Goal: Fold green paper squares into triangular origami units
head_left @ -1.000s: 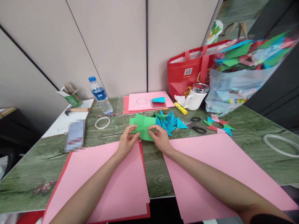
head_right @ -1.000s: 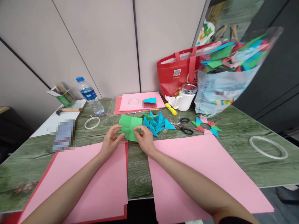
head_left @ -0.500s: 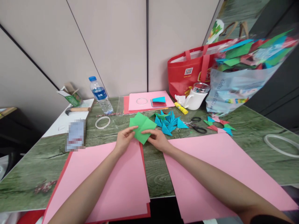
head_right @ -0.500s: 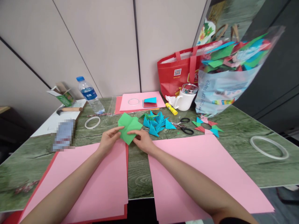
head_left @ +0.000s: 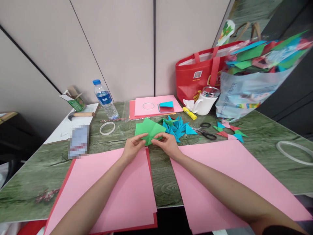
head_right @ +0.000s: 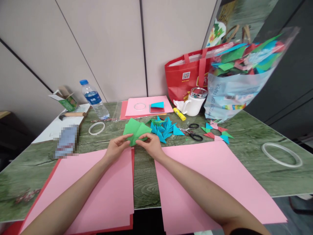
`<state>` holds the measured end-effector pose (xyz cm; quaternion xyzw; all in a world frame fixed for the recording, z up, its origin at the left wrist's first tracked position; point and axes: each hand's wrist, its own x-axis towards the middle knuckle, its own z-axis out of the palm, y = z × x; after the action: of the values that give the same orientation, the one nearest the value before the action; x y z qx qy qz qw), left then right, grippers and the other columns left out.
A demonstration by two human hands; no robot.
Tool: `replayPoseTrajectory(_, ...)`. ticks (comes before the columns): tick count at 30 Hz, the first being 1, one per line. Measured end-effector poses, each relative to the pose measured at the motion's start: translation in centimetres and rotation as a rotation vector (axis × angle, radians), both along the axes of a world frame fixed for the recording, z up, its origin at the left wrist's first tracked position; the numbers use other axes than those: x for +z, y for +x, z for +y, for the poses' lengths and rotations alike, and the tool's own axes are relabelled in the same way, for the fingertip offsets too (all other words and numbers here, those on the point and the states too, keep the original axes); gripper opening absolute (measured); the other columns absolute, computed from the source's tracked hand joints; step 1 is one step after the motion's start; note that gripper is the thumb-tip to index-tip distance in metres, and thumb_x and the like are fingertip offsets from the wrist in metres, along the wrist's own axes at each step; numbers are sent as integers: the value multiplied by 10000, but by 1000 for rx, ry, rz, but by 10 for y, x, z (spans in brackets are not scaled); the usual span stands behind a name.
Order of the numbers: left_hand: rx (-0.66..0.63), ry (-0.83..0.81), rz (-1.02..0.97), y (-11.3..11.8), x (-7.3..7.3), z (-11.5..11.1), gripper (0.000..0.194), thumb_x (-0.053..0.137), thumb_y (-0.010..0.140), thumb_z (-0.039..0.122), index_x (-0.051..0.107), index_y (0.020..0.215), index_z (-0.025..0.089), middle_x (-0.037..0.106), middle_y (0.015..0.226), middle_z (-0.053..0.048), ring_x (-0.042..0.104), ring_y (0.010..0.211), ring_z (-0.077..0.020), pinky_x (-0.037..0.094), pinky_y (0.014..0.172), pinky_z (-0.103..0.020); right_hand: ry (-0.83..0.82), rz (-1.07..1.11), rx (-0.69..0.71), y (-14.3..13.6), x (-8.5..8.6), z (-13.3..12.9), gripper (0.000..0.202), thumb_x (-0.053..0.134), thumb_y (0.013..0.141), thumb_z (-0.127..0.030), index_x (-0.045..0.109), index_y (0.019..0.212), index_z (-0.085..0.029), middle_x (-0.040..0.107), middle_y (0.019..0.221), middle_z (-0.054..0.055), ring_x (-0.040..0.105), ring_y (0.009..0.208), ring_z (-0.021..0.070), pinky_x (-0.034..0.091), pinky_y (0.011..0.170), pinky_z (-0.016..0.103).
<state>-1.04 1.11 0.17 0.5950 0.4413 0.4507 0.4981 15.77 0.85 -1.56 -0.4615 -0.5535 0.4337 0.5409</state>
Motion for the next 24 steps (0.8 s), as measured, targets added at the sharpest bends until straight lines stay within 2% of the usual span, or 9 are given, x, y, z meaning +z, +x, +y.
replayPoseTrajectory(6, 17, -88, -23, 3, -2, -4, 423, 718, 576, 245, 647, 983, 154, 626, 638, 3, 505, 553, -86, 422, 548, -205, -49, 92, -4, -3, 1, -2, 297, 689, 585, -402, 565, 724, -171, 616, 615, 10, 635, 565, 187, 469, 496, 264)
replayPoseTrajectory(11, 41, -100, -42, 5, -4, -6, 430, 719, 578, 248, 643, 992, 156, 631, 616, 10, 539, 562, -95, 444, 573, -217, -51, 127, -25, -4, 4, -4, 308, 703, 577, -382, 536, 747, -187, 576, 573, -25, 634, 533, 184, 442, 446, 241)
replayPoseTrajectory(16, 39, -111, -73, 6, -3, -7, 421, 707, 597, 251, 638, 1001, 155, 673, 675, -19, 606, 631, -143, 481, 657, -271, -40, 116, -16, -4, 3, -4, 317, 681, 587, -427, 548, 737, -181, 595, 621, -6, 637, 546, 183, 456, 448, 244)
replayPoseTrajectory(24, 53, -83, -51, 6, -4, -7, 405, 706, 598, 269, 652, 985, 163, 678, 668, -21, 595, 603, -143, 475, 616, -265, -25, 95, -35, -5, 3, -4, 316, 670, 590, -443, 550, 725, -184, 587, 599, -9, 633, 528, 179, 442, 418, 233)
